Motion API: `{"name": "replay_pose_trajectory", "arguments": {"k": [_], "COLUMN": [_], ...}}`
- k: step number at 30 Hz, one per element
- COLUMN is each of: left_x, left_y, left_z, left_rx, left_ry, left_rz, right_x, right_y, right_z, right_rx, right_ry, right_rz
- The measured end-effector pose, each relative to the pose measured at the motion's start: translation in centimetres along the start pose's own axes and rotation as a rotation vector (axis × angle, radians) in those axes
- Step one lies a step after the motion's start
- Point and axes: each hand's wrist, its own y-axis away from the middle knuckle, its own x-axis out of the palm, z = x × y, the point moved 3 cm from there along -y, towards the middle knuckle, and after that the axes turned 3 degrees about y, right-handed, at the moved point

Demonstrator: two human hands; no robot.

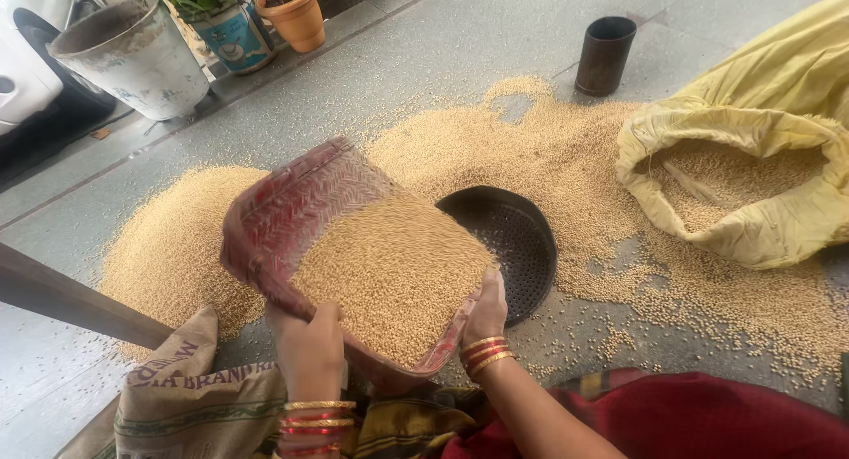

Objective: The person sifts grains using a handheld sieve and a winnowing tray, pouring the grains between them and shaking them to separate debris while sitting on the floor.

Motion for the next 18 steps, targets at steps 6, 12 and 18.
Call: {"name": "replay_pose_trajectory", "arguments": {"k": [6, 12, 18], "left_x": [1.7, 3.8, 7.9], "left_y": [0.4, 3.3, 6.5], "left_z": [-5.3, -12.0, -18.7], "left_rx": [0.086, 0.237, 0.278], "left_ry": [-0.502, -0.561, -0.754], "left_rz": [-0.013, 0.018, 0.065], "right_x": [0.4, 1.5, 1.6], "right_y": [2.0, 1.9, 0.5], "right_z": [2.4, 2.7, 4.6], "right_rx": [0.128, 0.025, 0.201], "right_ry": [0.047, -0.446, -0.606], "right_rz": [-0.151, 0.031, 0.067]}}
